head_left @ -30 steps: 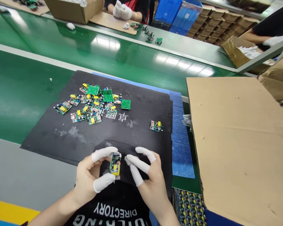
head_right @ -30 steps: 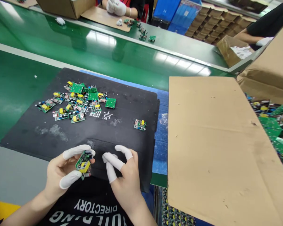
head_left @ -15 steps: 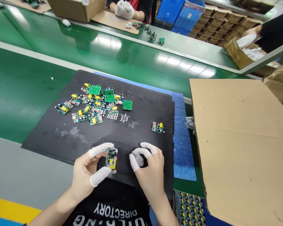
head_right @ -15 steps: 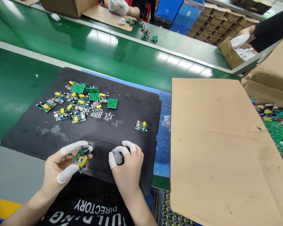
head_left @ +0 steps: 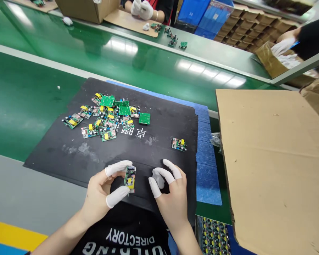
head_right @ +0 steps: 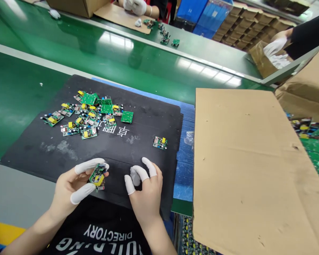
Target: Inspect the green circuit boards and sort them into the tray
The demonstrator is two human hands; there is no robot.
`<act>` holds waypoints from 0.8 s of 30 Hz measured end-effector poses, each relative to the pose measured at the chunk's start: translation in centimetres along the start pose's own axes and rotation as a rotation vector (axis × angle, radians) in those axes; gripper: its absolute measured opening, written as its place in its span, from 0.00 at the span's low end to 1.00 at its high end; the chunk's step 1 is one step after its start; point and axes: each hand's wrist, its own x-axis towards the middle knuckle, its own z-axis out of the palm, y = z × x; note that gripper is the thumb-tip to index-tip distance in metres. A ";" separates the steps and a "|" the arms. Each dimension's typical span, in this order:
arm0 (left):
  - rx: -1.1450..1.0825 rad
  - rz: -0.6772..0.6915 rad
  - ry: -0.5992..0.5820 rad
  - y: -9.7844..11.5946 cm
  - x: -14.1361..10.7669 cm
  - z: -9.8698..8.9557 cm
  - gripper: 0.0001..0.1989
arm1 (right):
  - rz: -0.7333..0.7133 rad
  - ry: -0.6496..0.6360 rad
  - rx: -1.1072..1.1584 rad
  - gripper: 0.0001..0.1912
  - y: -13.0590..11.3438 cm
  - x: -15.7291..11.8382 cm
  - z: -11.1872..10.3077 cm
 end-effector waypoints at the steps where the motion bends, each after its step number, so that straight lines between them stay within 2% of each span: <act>1: 0.002 -0.002 -0.010 -0.1 -0.1 -0.1 0.21 | -0.015 0.013 -0.050 0.11 0.3 -0.1 -0.2; 6: 0.054 0.001 -0.035 -0.6 -0.2 -0.4 0.22 | -0.050 0.069 -0.240 0.15 1.2 -0.2 -1.2; 13: 0.075 -0.010 -0.056 -0.5 -0.1 -0.3 0.23 | -0.030 0.062 0.007 0.12 1.1 -0.3 -1.7; 21: 0.020 -0.050 -0.055 -0.6 -0.4 -0.2 0.22 | 0.039 0.101 0.129 0.14 2.2 -0.7 -2.1; 24: 0.007 -0.055 -0.062 -0.6 -0.3 -0.1 0.22 | 0.015 0.049 0.101 0.18 2.9 -0.5 -2.5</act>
